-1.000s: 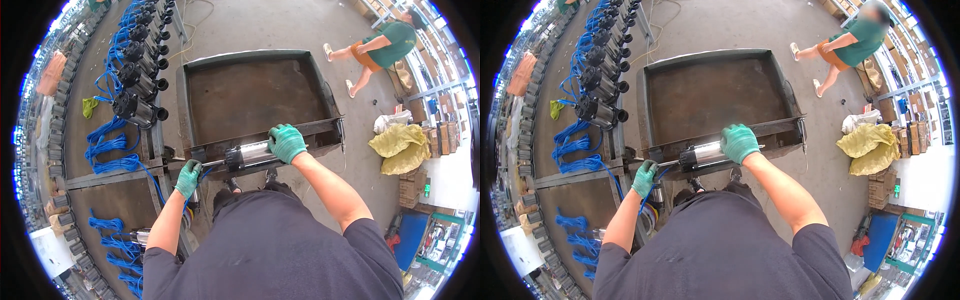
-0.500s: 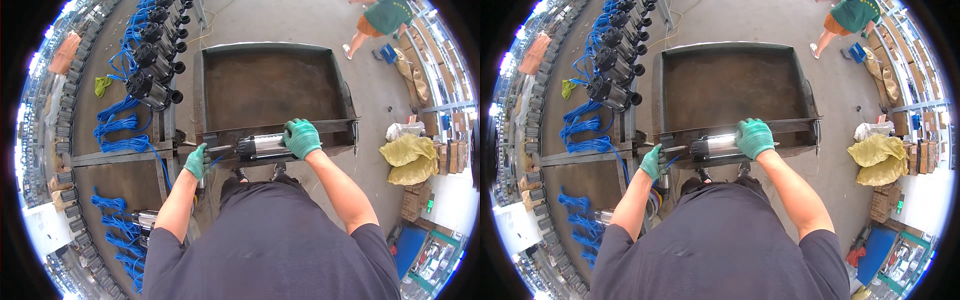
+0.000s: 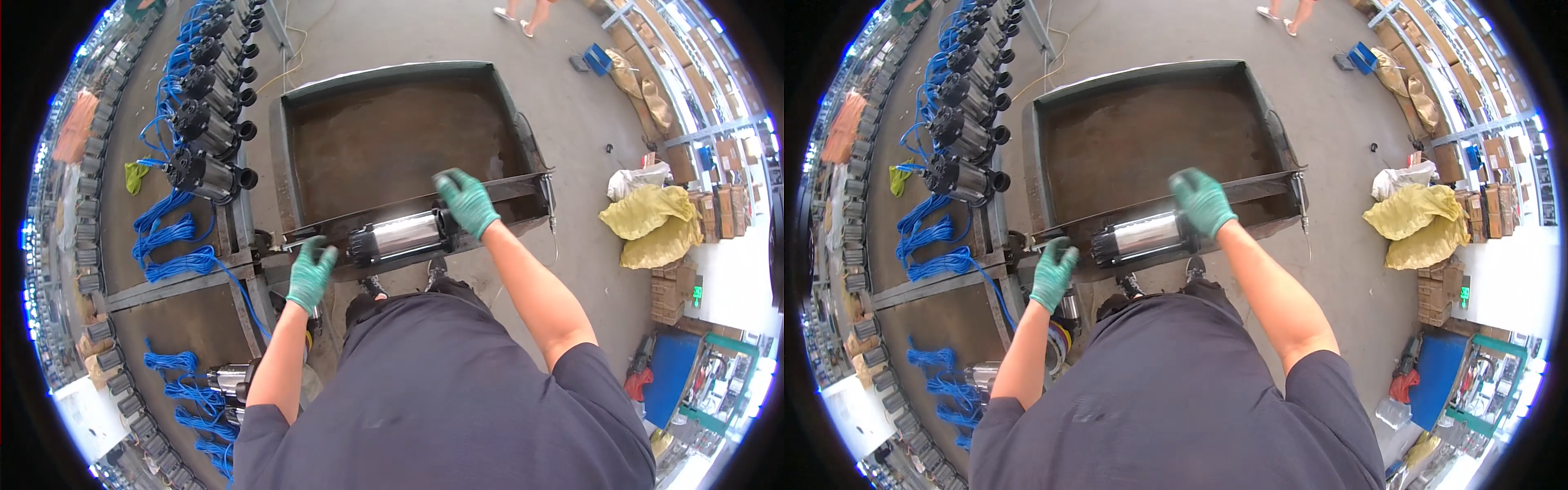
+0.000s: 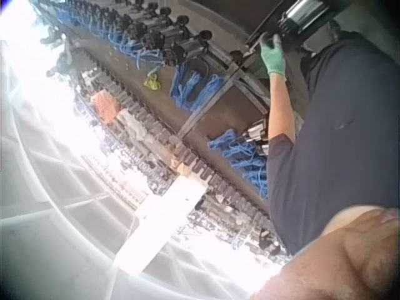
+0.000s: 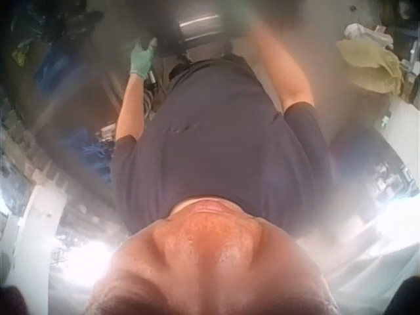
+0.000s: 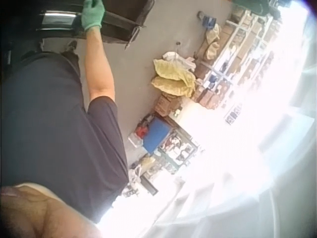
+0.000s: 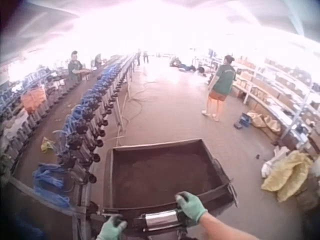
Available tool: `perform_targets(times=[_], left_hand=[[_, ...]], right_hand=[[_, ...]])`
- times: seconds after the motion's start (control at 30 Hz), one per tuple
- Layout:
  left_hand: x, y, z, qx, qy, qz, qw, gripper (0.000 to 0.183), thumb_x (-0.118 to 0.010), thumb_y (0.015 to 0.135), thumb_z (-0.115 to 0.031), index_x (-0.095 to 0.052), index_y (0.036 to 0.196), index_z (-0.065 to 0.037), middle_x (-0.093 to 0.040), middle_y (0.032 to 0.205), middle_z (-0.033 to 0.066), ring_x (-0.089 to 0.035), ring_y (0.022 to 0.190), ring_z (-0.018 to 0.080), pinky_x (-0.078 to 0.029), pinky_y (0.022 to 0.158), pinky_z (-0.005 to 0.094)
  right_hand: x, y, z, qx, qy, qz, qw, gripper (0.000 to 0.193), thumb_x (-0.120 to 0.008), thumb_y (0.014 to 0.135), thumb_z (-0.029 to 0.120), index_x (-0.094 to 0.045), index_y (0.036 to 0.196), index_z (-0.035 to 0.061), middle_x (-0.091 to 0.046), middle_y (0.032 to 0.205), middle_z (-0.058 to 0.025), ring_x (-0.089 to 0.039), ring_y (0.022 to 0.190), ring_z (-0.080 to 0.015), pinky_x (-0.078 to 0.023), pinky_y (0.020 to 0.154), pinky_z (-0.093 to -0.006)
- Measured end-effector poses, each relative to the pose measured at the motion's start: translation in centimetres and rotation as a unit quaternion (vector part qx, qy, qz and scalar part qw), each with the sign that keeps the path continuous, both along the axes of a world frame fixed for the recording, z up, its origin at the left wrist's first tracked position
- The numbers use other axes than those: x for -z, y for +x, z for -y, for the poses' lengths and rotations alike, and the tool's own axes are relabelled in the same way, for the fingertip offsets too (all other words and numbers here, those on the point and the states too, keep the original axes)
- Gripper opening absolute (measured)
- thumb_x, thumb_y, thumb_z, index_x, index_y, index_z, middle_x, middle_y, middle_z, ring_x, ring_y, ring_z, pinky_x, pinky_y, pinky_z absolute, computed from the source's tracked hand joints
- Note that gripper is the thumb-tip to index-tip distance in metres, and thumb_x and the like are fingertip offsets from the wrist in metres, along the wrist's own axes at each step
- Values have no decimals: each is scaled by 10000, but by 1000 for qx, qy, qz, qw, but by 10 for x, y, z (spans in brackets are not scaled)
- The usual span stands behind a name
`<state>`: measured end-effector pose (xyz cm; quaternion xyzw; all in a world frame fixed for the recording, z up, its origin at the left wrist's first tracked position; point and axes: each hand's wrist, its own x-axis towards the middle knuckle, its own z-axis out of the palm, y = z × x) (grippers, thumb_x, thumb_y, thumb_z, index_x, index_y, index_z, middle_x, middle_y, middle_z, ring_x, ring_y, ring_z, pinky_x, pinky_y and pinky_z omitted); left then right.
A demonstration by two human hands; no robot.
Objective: The person places a water pump into a tub of water, holds it submerged while it is connected to a power cord, then removes the pump and places it on a rack with other pumps.
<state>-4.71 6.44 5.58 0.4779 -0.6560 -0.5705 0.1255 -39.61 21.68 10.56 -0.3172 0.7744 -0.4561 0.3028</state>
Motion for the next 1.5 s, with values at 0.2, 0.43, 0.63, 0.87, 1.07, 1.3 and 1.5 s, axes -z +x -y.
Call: perform_targets(times=[0.2,0.43,0.63,0.87,1.07,1.3,1.5], left_hand=[[-46,-49,-49,156,-240,132,949,635,-850,876,-332,-624,1418,-89,-688,1182,228,-676,1094,426,-549,936,473],[-40,-58,-54,174,-282,222,917,709,-875,810,-394,-646,1387,-53,-691,1140,235,-678,1058,418,-543,927,489],[-43,-66,-58,185,-283,242,909,721,-878,806,-420,-653,1371,-31,-699,1168,233,-681,1069,415,-546,933,476],[-44,-63,-56,176,-255,253,916,735,-880,814,-399,-629,1413,-55,-692,1198,237,-674,1105,419,-543,959,478],[-41,-64,-55,178,-272,240,915,717,-891,807,-374,-637,1398,-57,-696,1195,227,-678,1109,413,-547,961,472],[-43,-59,-56,171,-273,240,916,700,-897,802,-357,-644,1386,-66,-699,1196,220,-683,1103,406,-551,954,472],[-41,-63,-56,172,-269,245,915,700,-897,804,-349,-639,1392,-70,-697,1194,220,-685,1096,404,-551,946,474]], right_hand=[[1,-88,-70,-253,299,-201,898,477,-679,961,419,-702,1172,-8,-757,1088,-239,-714,1043,-424,-561,932,-499],[7,-85,-79,-277,376,123,876,453,-683,1001,410,-698,1140,-21,-763,926,-106,-757,815,-185,-626,724,-343],[26,-78,-93,-357,256,-251,862,342,-790,875,354,-765,1120,116,-768,1021,-177,-747,898,-385,-583,819,-468],[46,-66,-92,-261,290,-169,905,407,-803,863,448,-772,1037,81,-772,891,-143,-762,764,-308,-595,720,-462],[20,-74,-85,-92,309,283,903,568,-554,1058,552,-755,946,32,-708,763,-68,-663,563,-202,-545,589,-343],[27,-76,-99,-271,211,91,935,227,-720,984,319,-754,1040,103,-736,851,-45,-718,751,-180,-601,676,-364],[43,-66,-91,-337,260,-366,828,184,-740,845,268,-809,940,125,-776,925,-189,-755,832,-387,-605,728,-477]])
